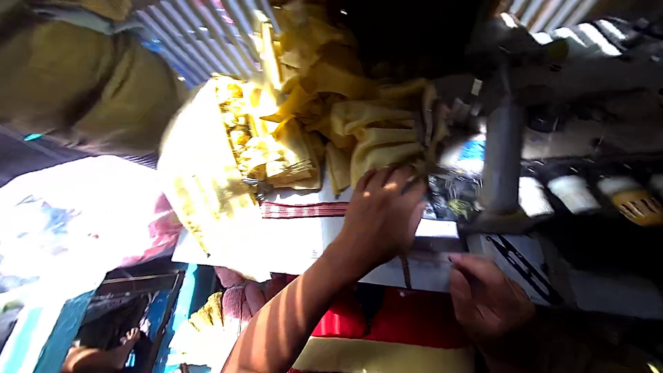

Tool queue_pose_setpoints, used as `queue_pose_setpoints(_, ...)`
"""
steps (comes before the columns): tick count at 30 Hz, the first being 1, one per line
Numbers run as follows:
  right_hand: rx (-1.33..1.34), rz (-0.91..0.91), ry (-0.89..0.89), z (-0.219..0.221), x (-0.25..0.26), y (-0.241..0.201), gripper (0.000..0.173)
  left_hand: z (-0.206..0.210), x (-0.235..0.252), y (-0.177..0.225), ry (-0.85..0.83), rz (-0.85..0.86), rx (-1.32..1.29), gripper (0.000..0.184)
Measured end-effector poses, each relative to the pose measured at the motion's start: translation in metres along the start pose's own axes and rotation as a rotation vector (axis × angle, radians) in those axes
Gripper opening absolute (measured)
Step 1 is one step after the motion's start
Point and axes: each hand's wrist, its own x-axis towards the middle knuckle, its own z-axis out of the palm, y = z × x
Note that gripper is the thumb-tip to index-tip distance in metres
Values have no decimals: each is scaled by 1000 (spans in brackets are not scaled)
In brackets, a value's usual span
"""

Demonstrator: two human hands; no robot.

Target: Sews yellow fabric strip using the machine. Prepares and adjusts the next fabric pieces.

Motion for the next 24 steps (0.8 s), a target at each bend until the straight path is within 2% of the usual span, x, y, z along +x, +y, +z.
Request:
queue_pose_setpoints(3,126,30,-78,4,-8,15,33,-5,10,-10,3,-5,-99,25)
queue_pose_setpoints(5,187,135,-221,-1,2,14,37,-10,21,-27,113,-51,-227,22)
queue_pose_setpoints(6,208,195,-271,-3,8,14,35,-14,29,-36,190,-137,-287,20)
queue_pose_setpoints(7,233,241,-296,-4,12,14,32,-16,38,-47,232,-234,-325,27)
queue_pose_setpoints(9,272,281,-309,-4,14,14,27,-14,48,-68,113,-404,-449,67)
queue_pose_setpoints(10,276,279,-317,-5,13,14,26,-7,49,-77,87,-438,-512,68)
queue_pose_setpoints(11,270,271,-331,-6,12,14,26,-7,47,-82,117,-448,-527,53)
queue_pose_setpoints(12,254,259,-338,-6,11,14,26,-15,42,-82,189,-452,-481,33)
queue_pose_setpoints(13,233,253,-341,-7,11,13,26,-30,39,-79,290,-444,-394,22)
queue_pose_setpoints(16,156,258,-344,-7,10,11,27,-69,41,-79,741,-316,-141,19)
queue_pose_setpoints(18,118,254,-354,-4,11,10,28,-80,63,-100,1089,-123,45,10)
queue_pose_setpoints(19,95,252,-357,-3,12,9,28,-83,78,-114,1173,-54,128,7)
queue_pose_setpoints(20,71,251,-356,-2,13,8,27,-82,93,-129,1165,-37,190,8)
queue_pose_setpoints(21,52,249,-359,0,13,7,27,-78,107,-148,1051,-71,238,15)
queue_pose_setpoints(23,21,244,-365,1,13,4,26,-64,133,-193,550,-247,246,32)
queue_pose_setpoints(24,7,238,-364,1,12,2,26,-56,142,-219,291,-305,172,36)
